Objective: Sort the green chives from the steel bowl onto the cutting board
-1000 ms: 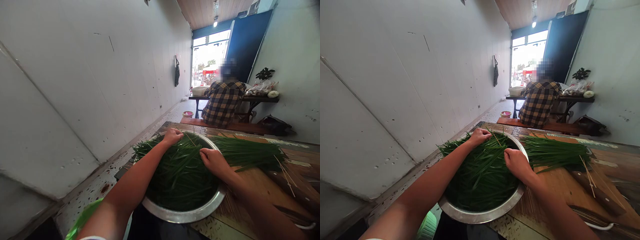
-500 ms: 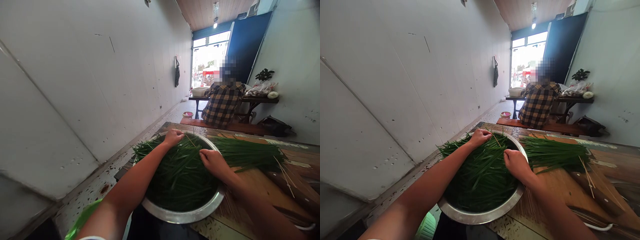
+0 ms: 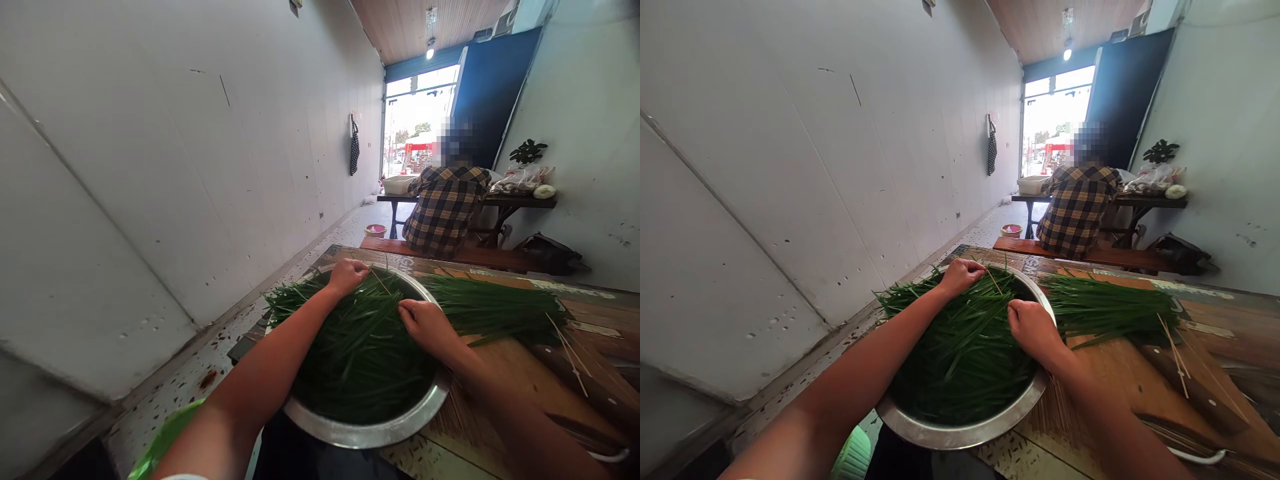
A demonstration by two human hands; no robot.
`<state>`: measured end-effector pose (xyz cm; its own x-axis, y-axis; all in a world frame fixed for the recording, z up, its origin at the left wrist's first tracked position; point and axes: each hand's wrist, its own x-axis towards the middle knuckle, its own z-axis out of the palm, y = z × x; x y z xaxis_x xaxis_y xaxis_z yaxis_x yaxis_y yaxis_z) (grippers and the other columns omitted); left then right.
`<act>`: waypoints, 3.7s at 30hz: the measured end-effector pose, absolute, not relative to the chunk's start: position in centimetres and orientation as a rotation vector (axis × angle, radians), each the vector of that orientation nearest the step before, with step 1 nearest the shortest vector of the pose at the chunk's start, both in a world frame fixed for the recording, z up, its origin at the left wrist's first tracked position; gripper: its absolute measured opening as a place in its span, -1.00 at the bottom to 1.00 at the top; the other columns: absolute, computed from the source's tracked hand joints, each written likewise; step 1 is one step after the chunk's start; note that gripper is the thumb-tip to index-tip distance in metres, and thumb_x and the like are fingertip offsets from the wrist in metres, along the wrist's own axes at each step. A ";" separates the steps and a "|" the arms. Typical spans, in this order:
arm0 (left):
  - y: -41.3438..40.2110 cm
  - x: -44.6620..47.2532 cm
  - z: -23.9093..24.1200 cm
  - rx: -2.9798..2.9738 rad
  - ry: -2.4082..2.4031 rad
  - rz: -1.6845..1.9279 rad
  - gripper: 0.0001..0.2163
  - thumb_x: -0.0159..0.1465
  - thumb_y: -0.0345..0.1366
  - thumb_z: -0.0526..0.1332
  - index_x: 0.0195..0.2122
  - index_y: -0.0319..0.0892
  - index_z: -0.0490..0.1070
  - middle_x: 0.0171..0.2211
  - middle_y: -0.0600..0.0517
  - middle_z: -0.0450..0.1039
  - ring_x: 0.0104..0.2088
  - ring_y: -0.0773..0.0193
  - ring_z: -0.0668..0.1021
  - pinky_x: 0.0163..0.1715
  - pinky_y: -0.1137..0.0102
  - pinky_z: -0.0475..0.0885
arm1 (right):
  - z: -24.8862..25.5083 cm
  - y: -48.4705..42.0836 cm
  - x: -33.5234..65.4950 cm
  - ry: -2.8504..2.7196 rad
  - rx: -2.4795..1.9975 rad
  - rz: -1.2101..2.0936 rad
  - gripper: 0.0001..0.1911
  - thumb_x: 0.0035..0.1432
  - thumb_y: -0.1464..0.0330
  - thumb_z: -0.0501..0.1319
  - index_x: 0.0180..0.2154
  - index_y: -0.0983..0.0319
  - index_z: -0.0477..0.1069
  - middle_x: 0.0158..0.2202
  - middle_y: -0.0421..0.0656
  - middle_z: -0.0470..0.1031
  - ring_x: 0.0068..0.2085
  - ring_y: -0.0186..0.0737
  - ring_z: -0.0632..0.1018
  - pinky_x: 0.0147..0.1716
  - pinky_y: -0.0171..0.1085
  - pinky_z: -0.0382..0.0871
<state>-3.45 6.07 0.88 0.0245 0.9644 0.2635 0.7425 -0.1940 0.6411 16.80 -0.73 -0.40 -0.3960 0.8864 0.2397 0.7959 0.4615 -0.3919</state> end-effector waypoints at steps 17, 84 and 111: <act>6.2 -4.6 2.1 2.104 2.089 0.583 -0.76 0.15 -0.16 0.20 -0.28 -0.15 0.57 -0.26 -0.07 0.55 -0.17 0.17 0.51 -0.14 0.34 0.33 | -0.8 -0.2 17.0 -2.249 -1.441 0.277 -0.69 0.18 0.35 -0.06 -0.47 0.22 0.39 -0.49 -0.13 0.50 -0.45 -0.29 0.42 -0.43 -0.32 0.07; 7.1 -3.0 0.1 1.873 1.722 1.158 -0.82 0.10 -0.31 0.23 -0.33 -0.28 0.55 -0.37 -0.07 0.57 -0.36 0.29 0.54 -0.31 0.43 0.39 | -0.6 -0.4 16.7 -2.247 -1.424 0.329 -0.71 0.16 0.36 -0.06 -0.52 0.23 0.34 -0.50 -0.13 0.48 -0.47 -0.32 0.39 -0.42 -0.32 0.06; 5.5 -3.4 2.8 2.062 1.750 0.908 -0.82 0.07 -0.26 0.25 -0.40 -0.23 0.59 -0.52 0.01 0.51 -0.43 0.32 0.48 -0.38 0.48 0.34 | -0.9 0.1 17.0 -2.226 -1.445 0.292 -0.70 0.18 0.35 -0.05 -0.46 0.24 0.39 -0.46 -0.10 0.51 -0.43 -0.29 0.43 -0.42 -0.32 0.07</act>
